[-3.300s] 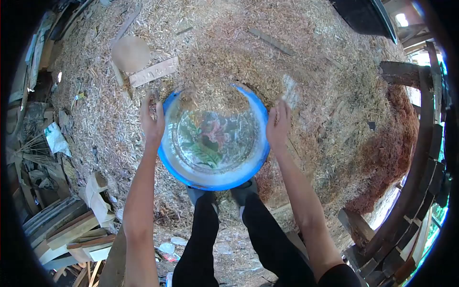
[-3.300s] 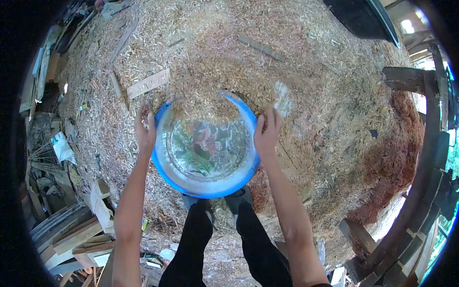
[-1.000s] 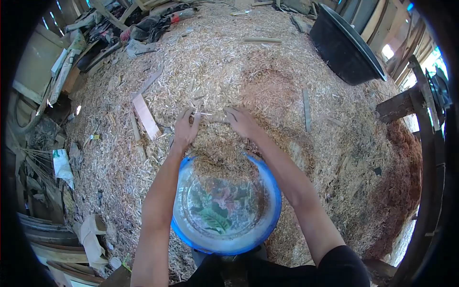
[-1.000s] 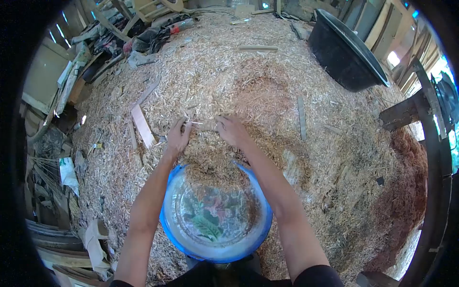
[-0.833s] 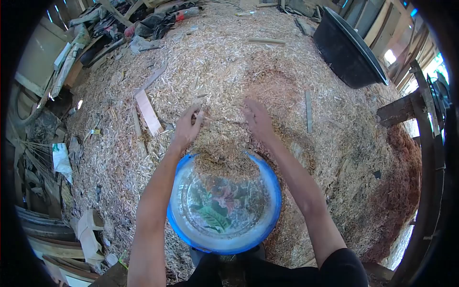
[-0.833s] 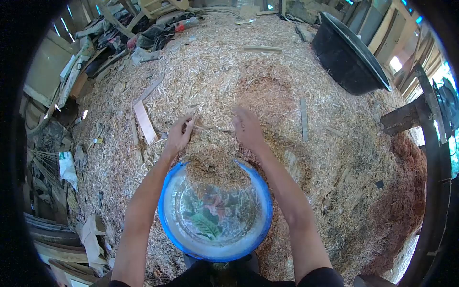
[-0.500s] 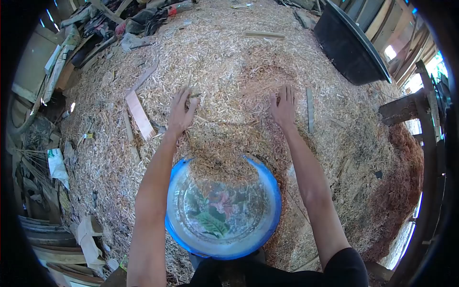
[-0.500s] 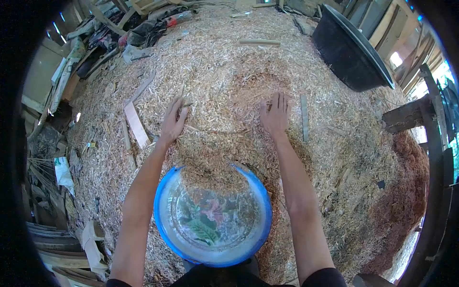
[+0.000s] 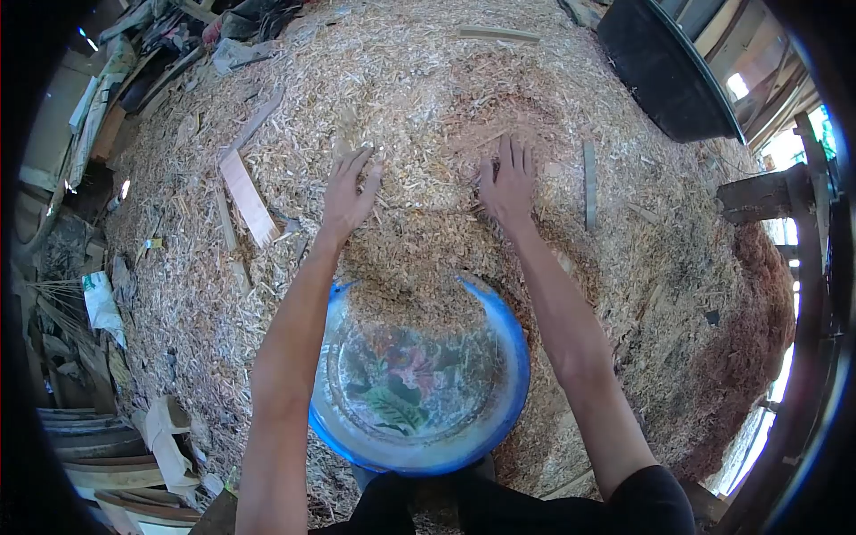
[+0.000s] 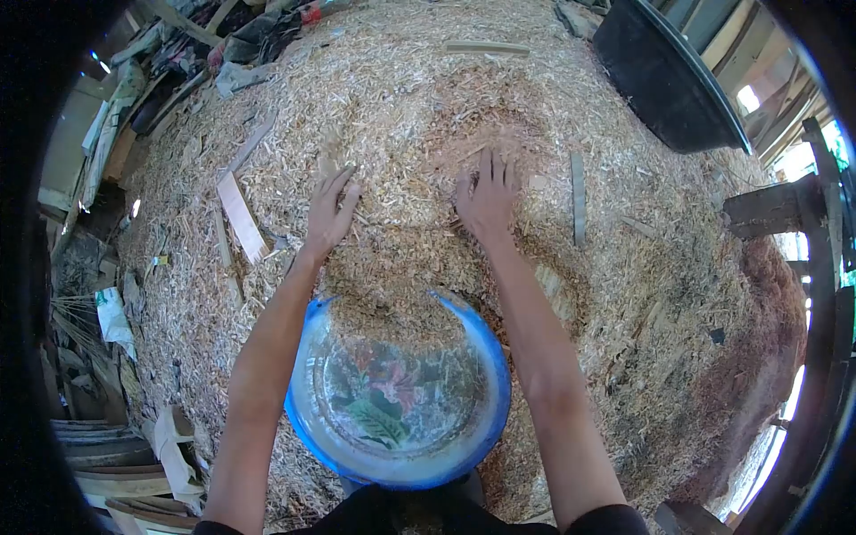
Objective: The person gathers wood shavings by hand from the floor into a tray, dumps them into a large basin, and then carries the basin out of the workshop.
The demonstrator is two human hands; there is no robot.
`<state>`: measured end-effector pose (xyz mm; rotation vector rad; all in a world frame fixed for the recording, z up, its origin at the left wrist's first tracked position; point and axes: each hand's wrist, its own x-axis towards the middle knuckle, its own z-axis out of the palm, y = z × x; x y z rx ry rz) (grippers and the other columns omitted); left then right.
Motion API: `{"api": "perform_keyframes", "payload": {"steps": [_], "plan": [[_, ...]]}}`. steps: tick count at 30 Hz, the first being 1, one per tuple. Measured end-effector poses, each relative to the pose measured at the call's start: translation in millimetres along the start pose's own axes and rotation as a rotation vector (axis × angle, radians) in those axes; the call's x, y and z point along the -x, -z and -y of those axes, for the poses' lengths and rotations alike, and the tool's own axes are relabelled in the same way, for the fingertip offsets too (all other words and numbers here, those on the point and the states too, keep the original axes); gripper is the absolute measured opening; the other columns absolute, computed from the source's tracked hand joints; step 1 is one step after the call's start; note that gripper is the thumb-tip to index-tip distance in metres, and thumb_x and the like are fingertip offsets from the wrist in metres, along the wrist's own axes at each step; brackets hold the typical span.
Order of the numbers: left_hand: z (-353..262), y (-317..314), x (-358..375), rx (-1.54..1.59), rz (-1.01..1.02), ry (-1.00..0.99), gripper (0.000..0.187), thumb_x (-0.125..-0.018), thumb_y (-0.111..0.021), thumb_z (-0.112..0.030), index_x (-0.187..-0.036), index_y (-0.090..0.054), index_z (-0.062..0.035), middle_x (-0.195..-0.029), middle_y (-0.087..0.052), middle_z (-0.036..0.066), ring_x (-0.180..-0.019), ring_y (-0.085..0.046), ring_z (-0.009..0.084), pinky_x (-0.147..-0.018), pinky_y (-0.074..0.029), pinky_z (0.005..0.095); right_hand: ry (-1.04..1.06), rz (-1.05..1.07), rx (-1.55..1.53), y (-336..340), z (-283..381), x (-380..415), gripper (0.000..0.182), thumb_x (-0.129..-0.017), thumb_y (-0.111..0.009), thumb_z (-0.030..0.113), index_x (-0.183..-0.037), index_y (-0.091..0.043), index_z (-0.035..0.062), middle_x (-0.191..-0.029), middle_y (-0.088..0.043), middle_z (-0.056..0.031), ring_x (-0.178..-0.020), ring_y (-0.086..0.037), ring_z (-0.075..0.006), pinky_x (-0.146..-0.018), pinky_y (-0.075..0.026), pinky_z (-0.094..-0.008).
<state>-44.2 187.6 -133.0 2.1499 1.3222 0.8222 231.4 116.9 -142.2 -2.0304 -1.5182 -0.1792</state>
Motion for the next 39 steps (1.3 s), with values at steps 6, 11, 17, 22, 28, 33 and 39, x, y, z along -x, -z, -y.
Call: {"api": "perform_keyframes", "payload": {"steps": [6,11,17,22,28,33,39], "plan": [[-2,1,5,0.025,0.014,0.043,0.046,-0.094,-0.051,-0.039,-0.129,-0.057,-0.0103,-0.133,-0.054,0.013,-0.126,-0.045,0.0318,-0.109,-0.032,0.0392,0.074,0.261,-0.205,11,28,14,0.055,-0.090,-0.047,0.032,-0.132,-0.045,-0.0033,-0.132,-0.048,-0.0251,-0.128,-0.037,-0.0465,-0.110,-0.027,-0.0521],[-4,6,11,0.088,0.025,0.095,0.045,-0.095,-0.050,-0.039,-0.128,-0.058,-0.0101,-0.131,-0.056,0.014,-0.124,-0.048,0.0317,-0.108,-0.034,0.0388,0.114,0.407,-0.264,5,59,26,0.042,-0.093,-0.043,0.025,-0.128,-0.053,0.0043,-0.131,-0.051,-0.0215,-0.127,-0.040,-0.0441,-0.110,-0.030,-0.0463],[4,4,17,0.267,-0.006,0.124,0.043,-0.096,-0.049,-0.037,-0.125,-0.061,-0.0076,-0.127,-0.060,0.016,-0.121,-0.053,0.0321,-0.105,-0.036,0.0383,-0.066,0.479,-0.507,-1,70,38,0.047,-0.095,-0.043,0.031,-0.135,-0.051,0.0059,-0.142,-0.045,-0.0183,-0.134,-0.039,-0.0337,-0.112,-0.029,-0.0419],[-1,6,28,0.400,0.056,0.312,0.043,-0.098,-0.046,-0.038,-0.127,-0.059,-0.0092,-0.114,-0.063,0.014,-0.108,-0.055,0.0286,-0.096,-0.040,0.0374,-0.223,0.497,-0.652,14,91,46,0.049,-0.095,-0.043,0.038,-0.129,-0.056,0.0038,-0.139,-0.049,-0.0168,-0.133,-0.041,-0.0313,-0.112,-0.028,-0.0384],[-23,1,57,0.288,0.088,0.250,0.049,-0.097,-0.048,-0.039,-0.130,-0.055,-0.0039,-0.130,-0.056,0.019,-0.124,-0.051,0.0317,-0.105,-0.036,0.0350,-0.281,0.572,-0.693,10,85,48,0.052,-0.095,-0.042,0.040,-0.131,-0.055,0.0043,-0.139,-0.050,-0.0168,-0.133,-0.042,-0.0324,-0.111,-0.029,-0.0387],[-19,4,61,0.544,0.074,0.381,0.053,-0.098,-0.046,-0.043,-0.131,-0.054,-0.0010,-0.131,-0.056,0.020,-0.124,-0.050,0.0272,-0.105,-0.035,0.0336,-0.335,0.579,-0.789,37,94,58,0.053,-0.094,-0.044,0.040,-0.132,-0.055,0.0043,-0.137,-0.051,-0.0192,-0.130,-0.045,-0.0315,-0.110,-0.031,-0.0387],[-52,44,96,0.655,0.135,0.430,0.045,-0.100,-0.047,-0.038,-0.122,-0.060,-0.0013,-0.087,-0.054,0.005,-0.076,-0.048,0.0129,-0.070,-0.038,0.0284,-0.144,0.545,-0.982,69,98,87,0.045,-0.096,-0.045,0.031,-0.130,-0.056,0.0039,-0.130,-0.058,-0.0181,-0.122,-0.052,-0.0277,-0.105,-0.037,-0.0386]]}}
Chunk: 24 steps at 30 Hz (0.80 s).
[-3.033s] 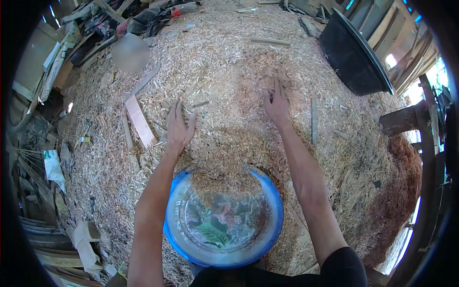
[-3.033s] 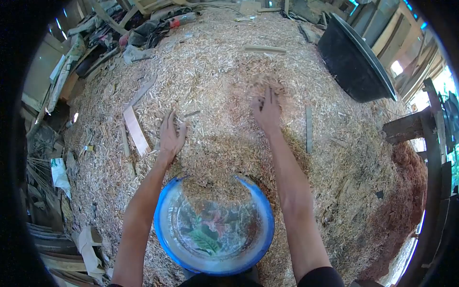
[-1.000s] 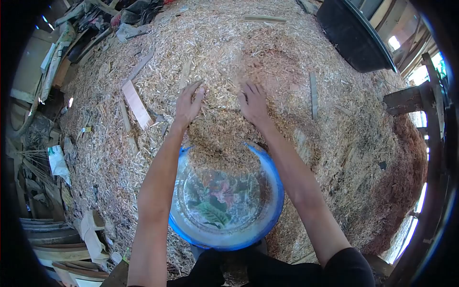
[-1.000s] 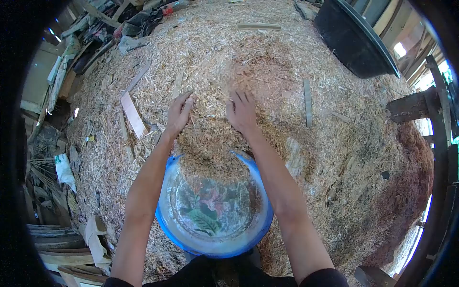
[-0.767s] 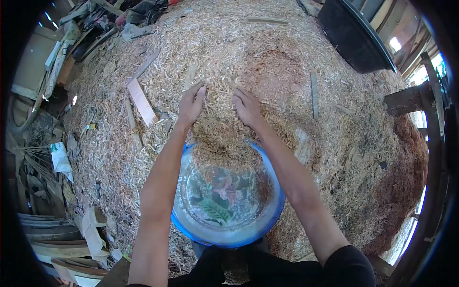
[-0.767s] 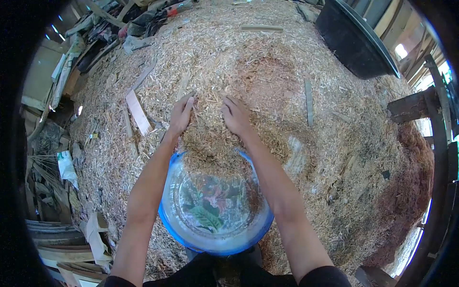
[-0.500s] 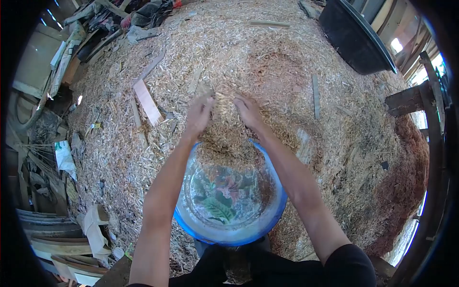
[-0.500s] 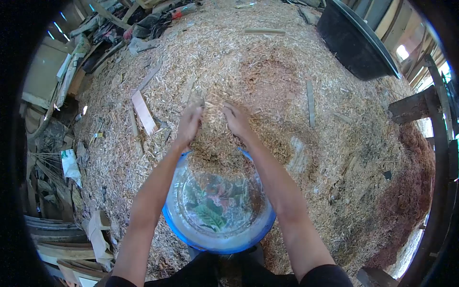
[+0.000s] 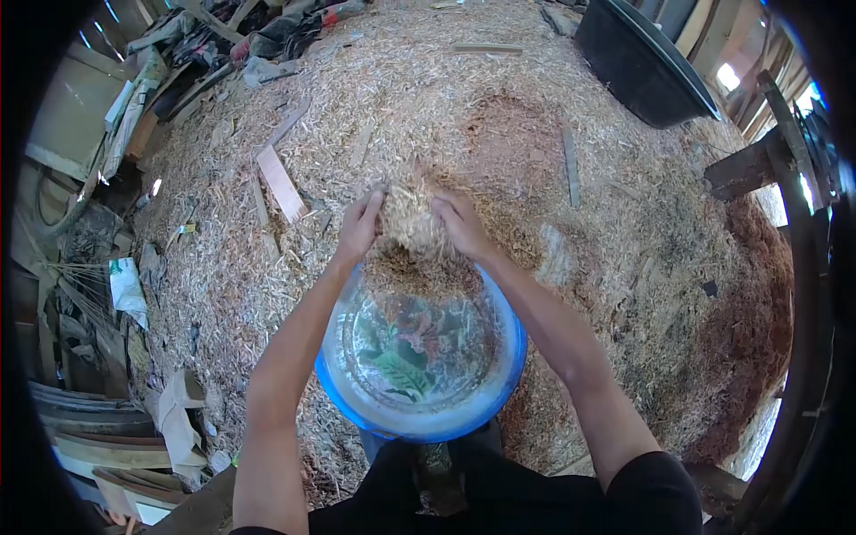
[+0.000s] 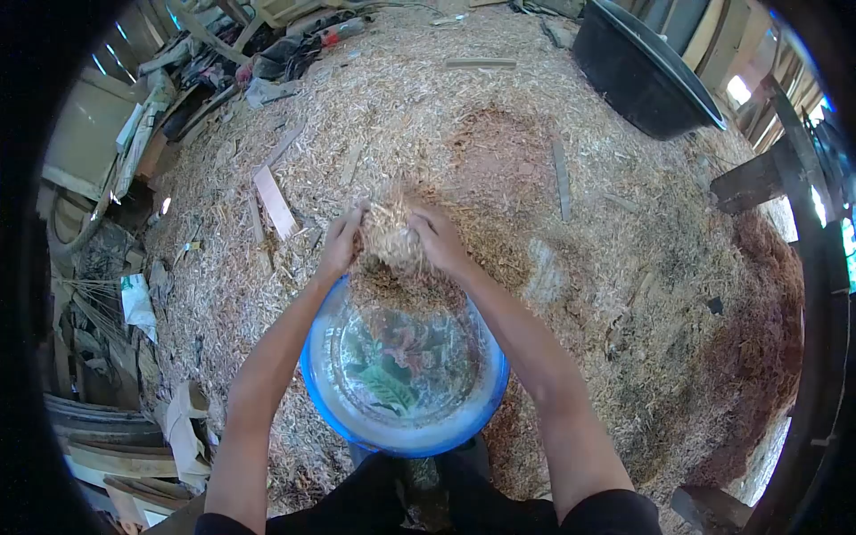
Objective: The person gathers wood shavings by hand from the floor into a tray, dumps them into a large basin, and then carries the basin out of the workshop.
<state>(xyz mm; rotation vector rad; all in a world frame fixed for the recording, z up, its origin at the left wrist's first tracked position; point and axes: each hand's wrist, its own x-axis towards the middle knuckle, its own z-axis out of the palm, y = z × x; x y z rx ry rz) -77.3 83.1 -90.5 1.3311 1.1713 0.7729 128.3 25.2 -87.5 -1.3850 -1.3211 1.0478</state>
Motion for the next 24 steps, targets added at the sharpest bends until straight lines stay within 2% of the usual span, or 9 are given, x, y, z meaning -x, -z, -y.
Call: {"api": "perform_keyframes", "payload": {"steps": [1,2,3,5,7,9,11,16,24], "plan": [[-2,1,11,0.039,0.022,-0.040,0.043,-0.100,-0.047,-0.038,-0.118,-0.062,-0.0022,-0.063,-0.044,-0.005,-0.050,-0.037,0.0048,-0.046,-0.033,0.0246,-0.107,0.077,0.068,3,14,12,0.042,-0.096,-0.045,0.027,-0.128,-0.057,0.0040,-0.127,-0.060,-0.0171,-0.120,-0.054,-0.0272,-0.104,-0.039,-0.0391],[-1,3,22,0.039,0.023,-0.047,0.043,-0.100,-0.047,-0.038,-0.118,-0.062,-0.0022,-0.063,-0.044,-0.005,-0.050,-0.037,0.0048,-0.046,-0.033,0.0246,-0.212,0.154,0.136,5,26,24,0.039,-0.096,-0.045,0.024,-0.127,-0.059,0.0041,-0.124,-0.062,-0.0161,-0.118,-0.055,-0.0267,-0.103,-0.040,-0.0396],[0,8,33,-0.030,0.074,-0.111,0.040,-0.100,-0.047,-0.035,-0.119,-0.062,-0.0021,-0.069,-0.052,-0.001,-0.058,-0.046,0.0076,-0.054,-0.039,0.0257,-0.207,0.151,0.138,6,21,36,0.039,-0.096,-0.045,0.024,-0.127,-0.059,0.0041,-0.124,-0.062,-0.0161,-0.118,-0.055,-0.0267,-0.103,-0.040,-0.0396],[5,17,54,-0.099,0.115,-0.179,0.038,-0.100,-0.048,-0.032,-0.119,-0.061,-0.0021,-0.075,-0.059,0.003,-0.066,-0.055,0.0104,-0.061,-0.046,0.0269,0.353,0.150,0.324,10,12,57,0.036,-0.096,-0.045,0.023,-0.123,-0.061,0.0051,-0.120,-0.063,-0.0171,-0.117,-0.056,-0.0295,-0.102,-0.040,-0.0418],[14,24,68,-0.245,0.079,-0.348,0.032,-0.098,-0.052,-0.027,-0.111,-0.064,0.0000,-0.111,-0.066,0.012,-0.104,-0.060,0.0214,-0.094,-0.044,0.0326,0.403,0.132,0.348,22,7,64,0.034,-0.095,-0.046,0.019,-0.122,-0.061,0.0047,-0.123,-0.061,-0.0172,-0.117,-0.055,-0.0318,-0.102,-0.041,-0.0420],[6,31,63,-0.302,0.108,-0.452,0.030,-0.096,-0.053,-0.025,-0.114,-0.063,-0.0031,-0.121,-0.062,0.015,-0.116,-0.056,0.0274,-0.102,-0.039,0.0371,0.452,0.114,0.376,32,6,63,0.031,-0.095,-0.047,0.016,-0.121,-0.061,0.0043,-0.126,-0.059,-0.0174,-0.117,-0.055,-0.0341,-0.101,-0.041,-0.0421],[6,33,52,-0.648,-0.179,-0.586,0.033,-0.094,-0.054,-0.026,-0.119,-0.060,-0.0054,-0.130,-0.057,0.015,-0.123,-0.049,0.0330,-0.106,-0.034,0.0430,0.304,-0.176,0.550,39,3,48,0.032,-0.096,-0.046,0.021,-0.119,-0.060,0.0045,-0.130,-0.056,-0.0184,-0.122,-0.050,-0.0360,-0.105,-0.038,-0.0428],[14,8,30,-0.897,-0.068,-0.169,0.059,-0.094,-0.042,-0.051,-0.143,-0.041,-0.0183,-0.151,-0.033,0.013,-0.143,-0.019,0.0370,-0.117,-0.005,0.0520,-0.038,-0.288,0.804,25,-34,26,0.048,-0.095,-0.043,0.036,-0.134,-0.049,0.0070,-0.141,-0.045,-0.0201,-0.133,-0.036,-0.0398,-0.111,-0.027,-0.0475],[50,-14,34,-0.844,-0.026,-0.336,0.057,-0.092,-0.050,-0.046,-0.139,-0.046,-0.0138,-0.147,-0.040,0.010,-0.139,-0.028,0.0372,-0.116,-0.016,0.0483,-0.127,-0.208,0.612,27,-45,14,0.050,-0.094,-0.045,0.040,-0.127,-0.056,0.0049,-0.137,-0.048,-0.0212,-0.132,-0.038,-0.0378,-0.110,-0.029,-0.0478]]}}
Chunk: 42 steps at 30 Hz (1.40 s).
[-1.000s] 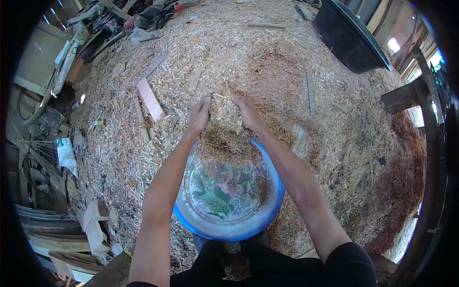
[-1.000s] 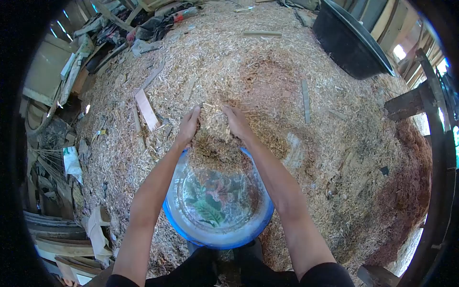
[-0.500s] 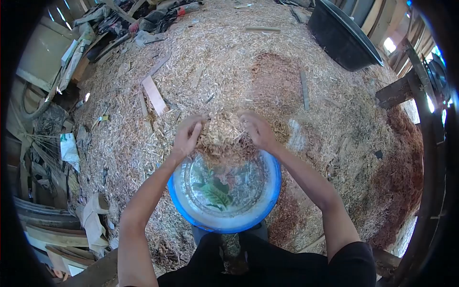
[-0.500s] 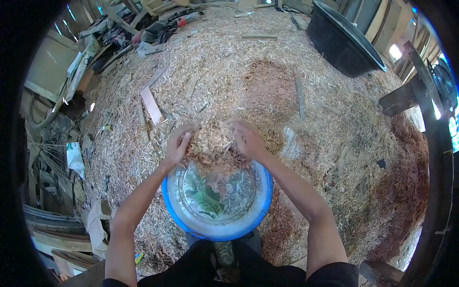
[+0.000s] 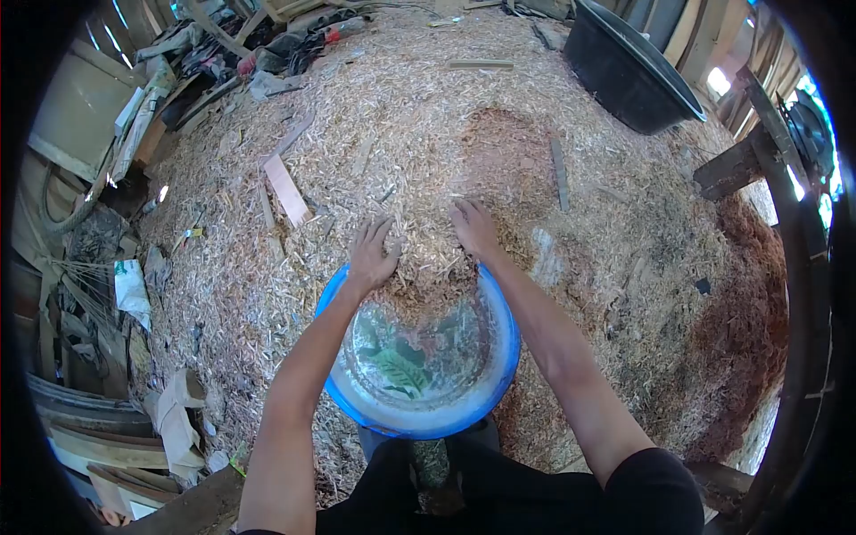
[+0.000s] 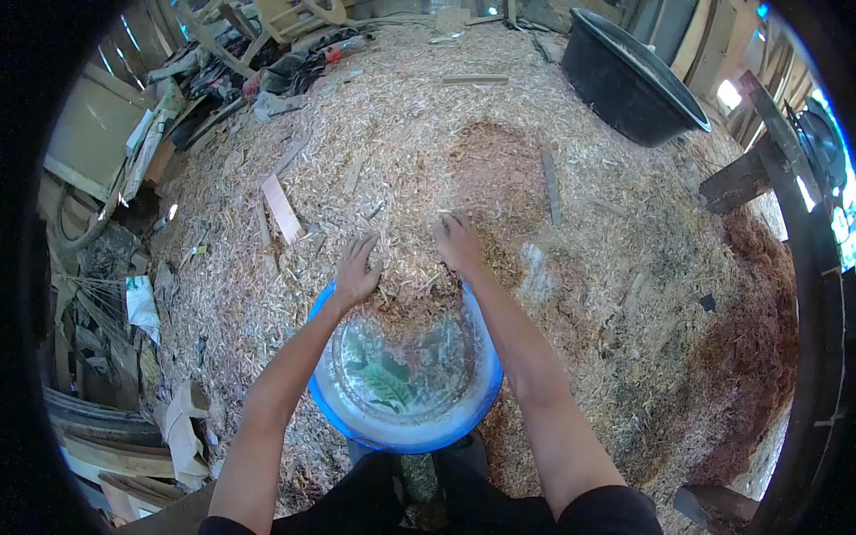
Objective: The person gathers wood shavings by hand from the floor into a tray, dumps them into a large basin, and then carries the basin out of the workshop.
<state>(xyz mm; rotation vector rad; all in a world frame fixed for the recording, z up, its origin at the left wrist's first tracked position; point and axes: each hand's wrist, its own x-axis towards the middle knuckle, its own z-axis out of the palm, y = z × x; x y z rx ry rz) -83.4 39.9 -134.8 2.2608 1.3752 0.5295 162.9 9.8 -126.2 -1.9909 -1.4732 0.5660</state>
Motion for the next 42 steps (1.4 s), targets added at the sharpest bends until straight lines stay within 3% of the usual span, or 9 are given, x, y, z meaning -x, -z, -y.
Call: {"api": "perform_keyframes", "payload": {"steps": [3,6,11,16,20,22,28,35,42], "plan": [[2,0,-4,0.111,-0.010,-0.094,0.053,-0.091,-0.055,-0.038,-0.135,-0.049,-0.0102,-0.140,-0.046,0.013,-0.135,-0.033,0.0374,-0.114,-0.024,0.0447,0.017,-0.036,0.022,9,9,0,0.047,-0.096,-0.044,0.037,-0.125,-0.057,0.0023,-0.132,-0.052,-0.0196,-0.125,-0.046,-0.0359,-0.107,-0.034,-0.0426],[-2,-3,-1,0.193,-0.057,-0.126,0.051,-0.089,-0.059,-0.032,-0.132,-0.050,-0.0067,-0.135,-0.049,0.016,-0.131,-0.037,0.0379,-0.111,-0.028,0.0437,0.037,0.225,-0.234,6,29,12,0.044,-0.095,-0.047,0.033,-0.125,-0.056,0.0022,-0.130,-0.054,-0.0190,-0.124,-0.047,-0.0350,-0.106,-0.035,-0.0414],[-16,4,18,0.153,-0.094,-0.302,0.050,-0.088,-0.059,-0.028,-0.128,-0.049,0.0011,-0.137,-0.047,0.018,-0.132,-0.036,0.0385,-0.112,-0.027,0.0452,0.389,-0.018,-0.141,-29,35,39,0.039,-0.095,-0.050,0.025,-0.127,-0.055,0.0022,-0.130,-0.053,-0.0180,-0.126,-0.046,-0.0325,-0.108,-0.034,-0.0393],[-15,10,65,-0.018,0.140,-0.335,0.069,-0.086,-0.057,-0.046,-0.130,-0.046,0.0066,-0.152,-0.026,0.021,-0.145,-0.014,0.0368,-0.117,-0.013,0.0502,0.554,0.192,-0.025,-11,42,89,0.059,-0.094,-0.049,0.032,-0.144,-0.034,0.0036,-0.148,-0.034,-0.0191,-0.137,-0.033,-0.0369,-0.112,-0.028,-0.0446],[-13,23,93,-0.086,0.185,-0.350,0.075,-0.086,-0.054,-0.052,-0.133,-0.044,0.0058,-0.153,-0.025,0.020,-0.145,-0.013,0.0364,-0.117,-0.010,0.0504,0.654,0.232,0.151,-4,40,117,0.068,-0.096,-0.045,0.041,-0.149,-0.023,0.0053,-0.154,-0.023,-0.0190,-0.142,-0.020,-0.0376,-0.117,-0.017,-0.0454],[-16,34,106,-0.114,0.288,-0.327,0.081,-0.086,-0.053,-0.056,-0.139,-0.038,0.0040,-0.154,-0.023,0.019,-0.145,-0.012,0.0361,-0.117,-0.008,0.0501,0.685,0.299,0.291,6,44,132,0.073,-0.095,-0.040,0.050,-0.151,-0.019,0.0082,-0.157,-0.016,-0.0185,-0.144,-0.013,-0.0382,-0.116,-0.008,-0.0535],[-23,43,129,-0.203,0.255,-0.288,0.085,-0.088,-0.049,-0.057,-0.150,-0.023,-0.0044,-0.157,-0.017,0.017,-0.146,-0.007,0.0359,-0.117,-0.003,0.0523,0.608,0.334,0.458,22,35,151,0.074,-0.093,-0.038,0.058,-0.152,-0.021,0.0158,-0.158,-0.013,-0.0164,-0.145,-0.010,-0.0378,-0.114,-0.006,-0.0606],[-13,47,125,-0.223,0.292,-0.334,0.074,-0.091,-0.046,-0.055,-0.149,-0.028,-0.0131,-0.157,-0.018,0.015,-0.146,-0.006,0.0371,-0.115,0.000,0.0568,0.612,0.337,0.389,42,20,152,0.072,-0.094,-0.039,0.056,-0.150,-0.025,0.0123,-0.156,-0.019,-0.0180,-0.144,-0.016,-0.0374,-0.115,-0.011,-0.0570],[39,58,37,-0.037,-0.158,-0.121,0.066,-0.094,-0.050,-0.040,-0.144,-0.032,-0.0025,-0.149,-0.030,0.024,-0.140,-0.025,0.0404,-0.115,-0.017,0.0509,0.239,-0.184,0.163,68,-36,54,0.064,-0.096,-0.047,0.039,-0.145,-0.029,0.0031,-0.151,-0.025,-0.0237,-0.138,-0.026,-0.0428,-0.113,-0.022,-0.0509]]}}
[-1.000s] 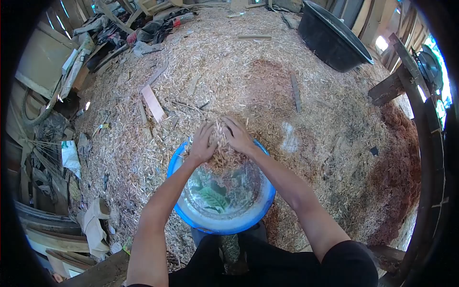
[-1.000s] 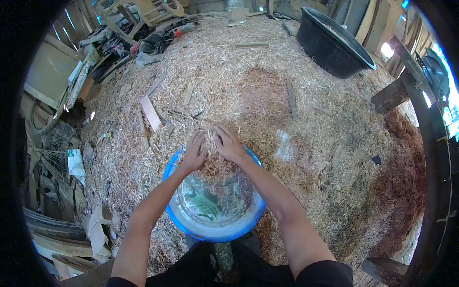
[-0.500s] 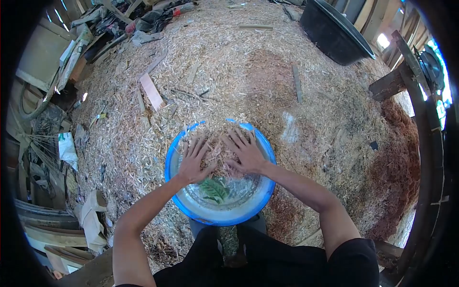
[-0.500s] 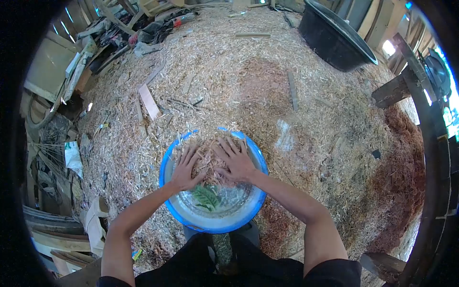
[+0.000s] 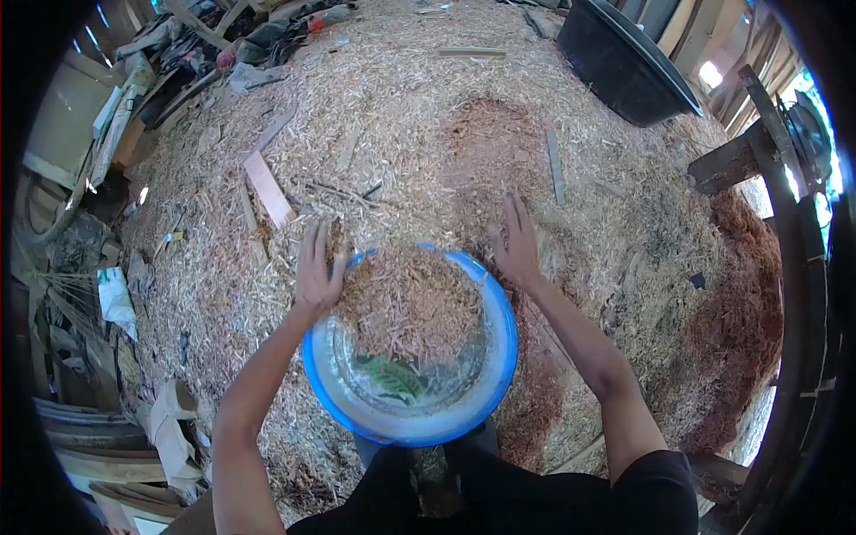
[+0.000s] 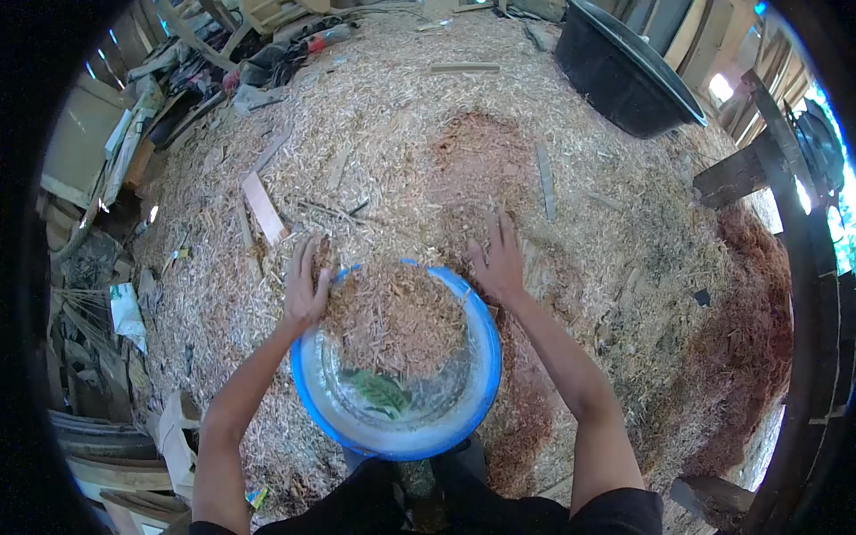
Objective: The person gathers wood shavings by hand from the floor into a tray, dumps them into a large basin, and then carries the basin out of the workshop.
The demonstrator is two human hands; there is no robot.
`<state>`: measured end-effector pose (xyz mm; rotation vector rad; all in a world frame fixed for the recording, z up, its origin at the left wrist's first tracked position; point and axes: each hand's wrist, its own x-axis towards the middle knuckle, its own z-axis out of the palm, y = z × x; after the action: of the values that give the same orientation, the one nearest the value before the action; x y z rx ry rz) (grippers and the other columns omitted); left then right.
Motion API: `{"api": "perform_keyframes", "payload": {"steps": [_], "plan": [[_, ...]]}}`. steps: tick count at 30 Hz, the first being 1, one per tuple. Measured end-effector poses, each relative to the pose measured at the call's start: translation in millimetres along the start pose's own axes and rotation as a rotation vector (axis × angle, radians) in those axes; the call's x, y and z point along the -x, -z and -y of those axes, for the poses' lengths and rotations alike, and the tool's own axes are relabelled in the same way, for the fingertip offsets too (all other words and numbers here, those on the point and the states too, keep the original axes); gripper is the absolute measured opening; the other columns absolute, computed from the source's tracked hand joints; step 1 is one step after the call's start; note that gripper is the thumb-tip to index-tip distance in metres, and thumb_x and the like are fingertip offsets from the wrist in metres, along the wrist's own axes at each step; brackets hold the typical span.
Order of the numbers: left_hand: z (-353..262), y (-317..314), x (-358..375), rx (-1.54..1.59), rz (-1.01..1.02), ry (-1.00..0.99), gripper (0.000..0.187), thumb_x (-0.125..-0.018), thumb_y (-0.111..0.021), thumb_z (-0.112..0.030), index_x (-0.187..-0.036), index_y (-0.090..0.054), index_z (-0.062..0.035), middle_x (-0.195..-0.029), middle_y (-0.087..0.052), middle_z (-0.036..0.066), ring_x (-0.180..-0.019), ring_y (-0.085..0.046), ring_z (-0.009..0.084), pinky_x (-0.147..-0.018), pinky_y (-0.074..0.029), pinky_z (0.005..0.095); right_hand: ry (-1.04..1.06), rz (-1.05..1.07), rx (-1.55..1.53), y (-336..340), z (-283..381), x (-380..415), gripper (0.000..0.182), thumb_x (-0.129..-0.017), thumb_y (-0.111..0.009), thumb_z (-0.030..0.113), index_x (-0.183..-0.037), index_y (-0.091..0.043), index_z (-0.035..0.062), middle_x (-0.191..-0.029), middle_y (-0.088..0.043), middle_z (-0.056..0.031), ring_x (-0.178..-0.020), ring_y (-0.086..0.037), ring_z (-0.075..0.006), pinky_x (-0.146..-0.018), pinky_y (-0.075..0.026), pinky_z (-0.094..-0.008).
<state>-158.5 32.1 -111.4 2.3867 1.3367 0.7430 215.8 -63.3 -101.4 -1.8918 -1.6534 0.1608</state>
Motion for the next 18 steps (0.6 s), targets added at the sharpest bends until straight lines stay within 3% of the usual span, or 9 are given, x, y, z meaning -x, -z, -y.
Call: {"api": "perform_keyframes", "payload": {"steps": [2,7,9,13,18], "plan": [[9,-1,-29,0.012,-0.003,-0.051,0.062,-0.095,-0.050,-0.035,-0.141,-0.032,0.0029,-0.145,-0.033,0.027,-0.137,-0.029,0.0415,-0.113,-0.025,0.0456,-0.008,-0.012,0.047,-9,-13,-23,0.064,-0.096,-0.048,0.038,-0.146,-0.029,0.0023,-0.150,-0.025,-0.0255,-0.137,-0.027,-0.0431,-0.113,-0.023,-0.0491],[-8,-26,-106,0.105,0.032,-0.033,0.062,-0.096,-0.050,-0.035,-0.143,-0.031,-0.0003,-0.146,-0.031,0.027,-0.137,-0.029,0.0419,-0.114,-0.026,0.0442,0.023,-0.022,0.063,-48,-19,-79,0.068,-0.095,-0.050,0.037,-0.147,-0.026,0.0005,-0.150,-0.024,-0.0280,-0.137,-0.027,-0.0438,-0.113,-0.024,-0.0476],[0,-56,-135,0.120,0.045,-0.105,0.064,-0.096,-0.049,-0.037,-0.146,-0.028,-0.0025,-0.147,-0.029,0.026,-0.138,-0.026,0.0412,-0.115,-0.023,0.0441,0.094,-0.062,0.104,-72,-22,-102,0.072,-0.094,-0.052,0.038,-0.147,-0.023,0.0002,-0.151,-0.022,-0.0277,-0.138,-0.024,-0.0439,-0.114,-0.020,-0.0475],[13,-101,-174,0.036,0.085,0.035,0.072,-0.095,-0.045,-0.045,-0.148,-0.023,-0.0024,-0.153,-0.023,0.023,-0.141,-0.020,0.0398,-0.117,-0.016,0.0437,0.117,-0.067,0.074,-102,-16,-145,0.074,-0.094,-0.047,0.044,-0.148,-0.021,-0.0012,-0.152,-0.017,-0.0301,-0.141,-0.018,-0.0448,-0.115,-0.015,-0.0530],[14,-102,-192,-0.010,0.066,-0.015,0.075,-0.095,-0.044,-0.048,-0.148,-0.021,-0.0007,-0.154,-0.020,0.023,-0.143,-0.016,0.0392,-0.118,-0.015,0.0444,0.140,-0.080,0.221,-104,22,-205,0.078,-0.096,-0.037,0.052,-0.149,-0.016,-0.0004,-0.153,-0.013,-0.0294,-0.144,-0.011,-0.0426,-0.117,-0.008,-0.0503]]}}
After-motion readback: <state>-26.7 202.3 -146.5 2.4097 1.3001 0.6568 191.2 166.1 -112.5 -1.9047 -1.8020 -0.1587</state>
